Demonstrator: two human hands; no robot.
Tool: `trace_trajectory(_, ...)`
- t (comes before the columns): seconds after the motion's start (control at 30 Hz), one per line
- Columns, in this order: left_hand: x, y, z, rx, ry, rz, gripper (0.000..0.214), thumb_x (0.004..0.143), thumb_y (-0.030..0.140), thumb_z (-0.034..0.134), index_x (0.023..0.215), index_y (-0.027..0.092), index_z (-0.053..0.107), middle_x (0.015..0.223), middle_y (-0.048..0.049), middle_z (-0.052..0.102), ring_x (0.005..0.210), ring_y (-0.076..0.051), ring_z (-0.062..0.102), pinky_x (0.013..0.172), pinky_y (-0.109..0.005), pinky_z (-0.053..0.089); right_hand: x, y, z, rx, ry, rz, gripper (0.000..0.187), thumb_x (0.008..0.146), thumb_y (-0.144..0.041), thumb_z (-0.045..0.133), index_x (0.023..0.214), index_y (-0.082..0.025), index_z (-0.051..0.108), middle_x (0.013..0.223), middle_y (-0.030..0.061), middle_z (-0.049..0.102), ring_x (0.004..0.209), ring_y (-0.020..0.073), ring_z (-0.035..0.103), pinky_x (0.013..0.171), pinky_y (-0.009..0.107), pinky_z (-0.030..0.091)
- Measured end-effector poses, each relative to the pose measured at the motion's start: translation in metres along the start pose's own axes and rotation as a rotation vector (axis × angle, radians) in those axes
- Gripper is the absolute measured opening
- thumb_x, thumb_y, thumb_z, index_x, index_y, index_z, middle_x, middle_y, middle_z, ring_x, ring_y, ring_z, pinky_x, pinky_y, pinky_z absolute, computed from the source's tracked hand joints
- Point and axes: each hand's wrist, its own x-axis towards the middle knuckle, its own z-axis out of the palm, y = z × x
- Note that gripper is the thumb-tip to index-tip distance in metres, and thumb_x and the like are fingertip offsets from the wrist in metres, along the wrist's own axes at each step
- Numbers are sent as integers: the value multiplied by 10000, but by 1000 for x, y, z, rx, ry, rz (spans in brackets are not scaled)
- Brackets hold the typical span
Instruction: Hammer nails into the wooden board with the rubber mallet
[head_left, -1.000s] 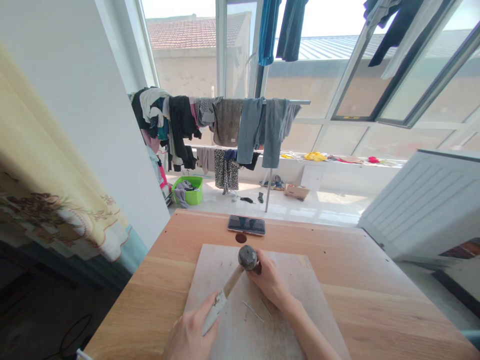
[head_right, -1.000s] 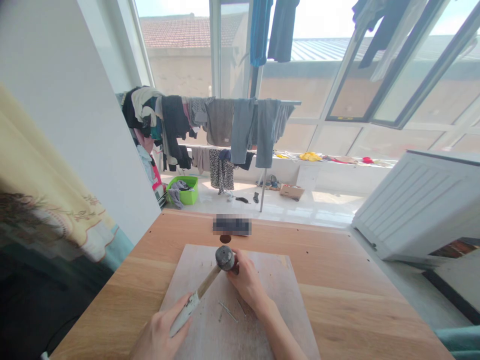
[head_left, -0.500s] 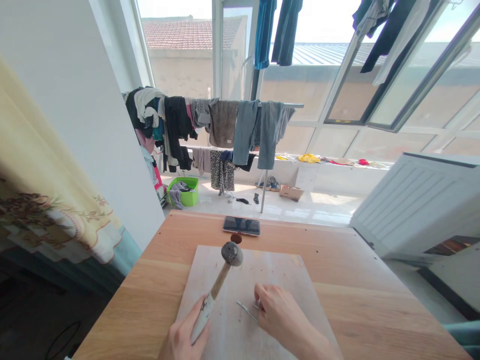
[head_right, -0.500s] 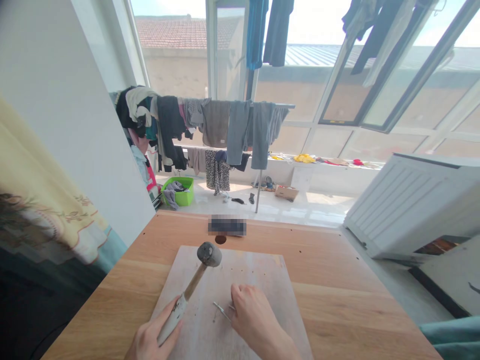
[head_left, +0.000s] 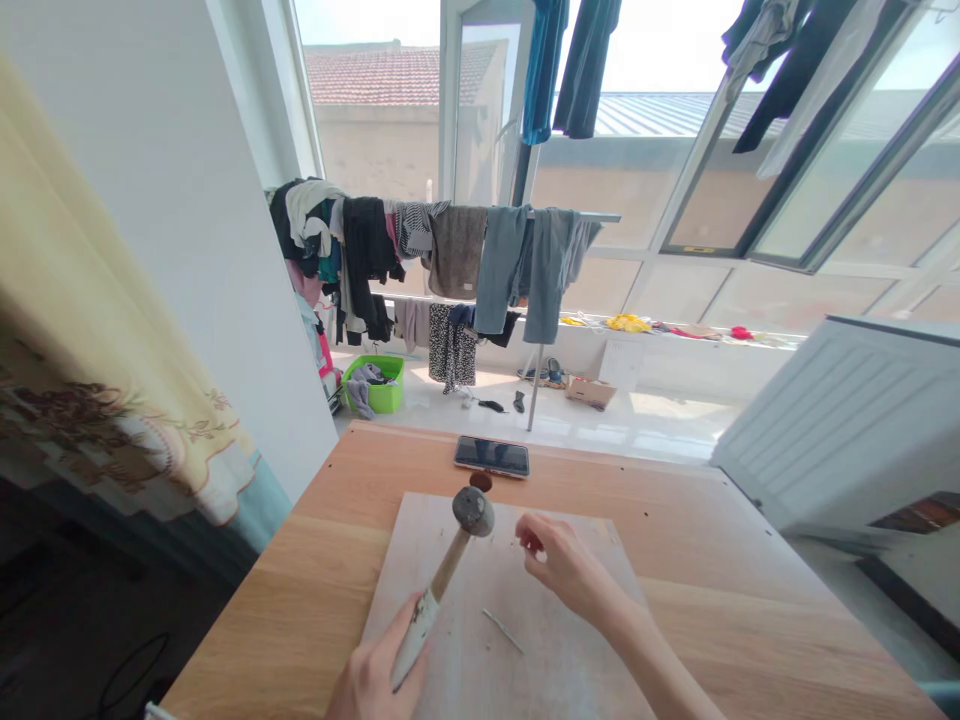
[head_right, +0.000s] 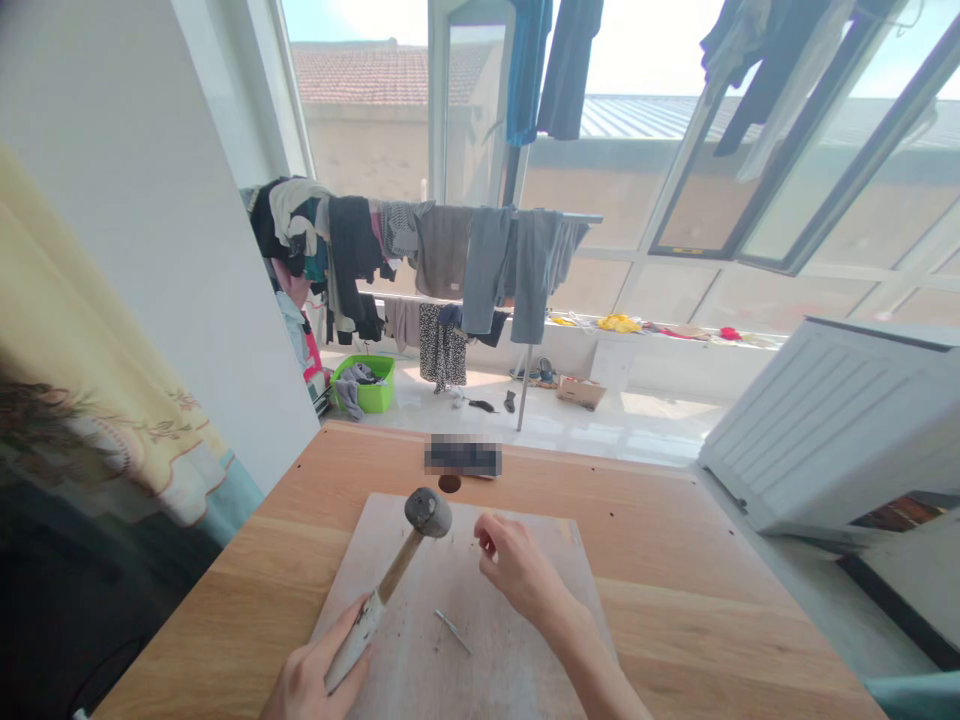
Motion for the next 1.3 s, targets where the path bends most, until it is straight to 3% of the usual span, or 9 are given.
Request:
trace_trajectory(0.33, 1, 0, 0, -56, -12, 5, 461, 877, 268, 533, 1328, 276, 625, 1063, -25, 775, 922, -192, 756, 778, -191, 601, 3, -8, 2, 49, 67, -3, 186, 741, -59, 431, 762, -223, 516, 751, 13, 606, 698, 171, 546, 674, 280, 380)
trace_trajectory(0.47, 0, 2, 0, -51, -25, 10, 464, 879, 263, 522, 1332, 271, 621, 1081, -26, 770, 927, -193, 755, 770, -187, 600, 4, -5, 6, 128, 60, -13, 151, 756, -98, 459, 771, -224, 543, 774, 14, 642, 732, 180, 586, 696, 293, 419)
trace_trajectory(0.67, 4, 1, -6, -33, -47, 35, 456, 885, 267, 541, 1335, 273, 616, 1101, -16, 763, 946, -194, 751, 789, -175, 593, 4, 11, 23, 320, 107, 66, 236, 821, -206, 517, 1045, -228, 588, 897, 37, 758, 816, 197, 712, 811, 335, 535)
trace_trajectory(0.77, 5, 0, -8, -52, -84, 83, 440, 883, 273, 563, 1319, 278, 626, 1139, -6, 748, 983, -186, 740, 818, -159, 581, 3, 20, 31, 378, 145, 82, 257, 826, -241, 545, 1077, -232, 596, 917, 43, 777, 837, 206, 723, 844, 352, 542)
trace_trajectory(0.9, 3, 2, -4, -68, -31, 75, 434, 875, 257, 551, 1298, 299, 635, 1114, 6, 759, 964, -181, 746, 812, -168, 588, 2, 25, 37, 394, 193, 89, 288, 835, -288, 565, 1109, -214, 610, 907, 52, 781, 775, 202, 697, 800, 350, 534)
trace_trajectory(1.07, 6, 11, 0, -40, -22, 91, 432, 878, 263, 548, 1299, 306, 634, 1120, 25, 757, 967, -168, 744, 833, -175, 588, 2, 26, 40, 387, 230, 86, 320, 836, -287, 574, 1146, -214, 611, 895, 40, 779, 751, 190, 677, 790, 335, 523)
trace_trajectory(1.3, 33, 39, -17, -38, -92, 169, 415, 873, 293, 594, 1283, 285, 658, 1118, 14, 755, 965, -171, 745, 830, -166, 581, 2, 25, 41, 359, 250, 87, 273, 838, -262, 568, 1106, -227, 611, 886, 28, 780, 790, 201, 680, 807, 329, 510)
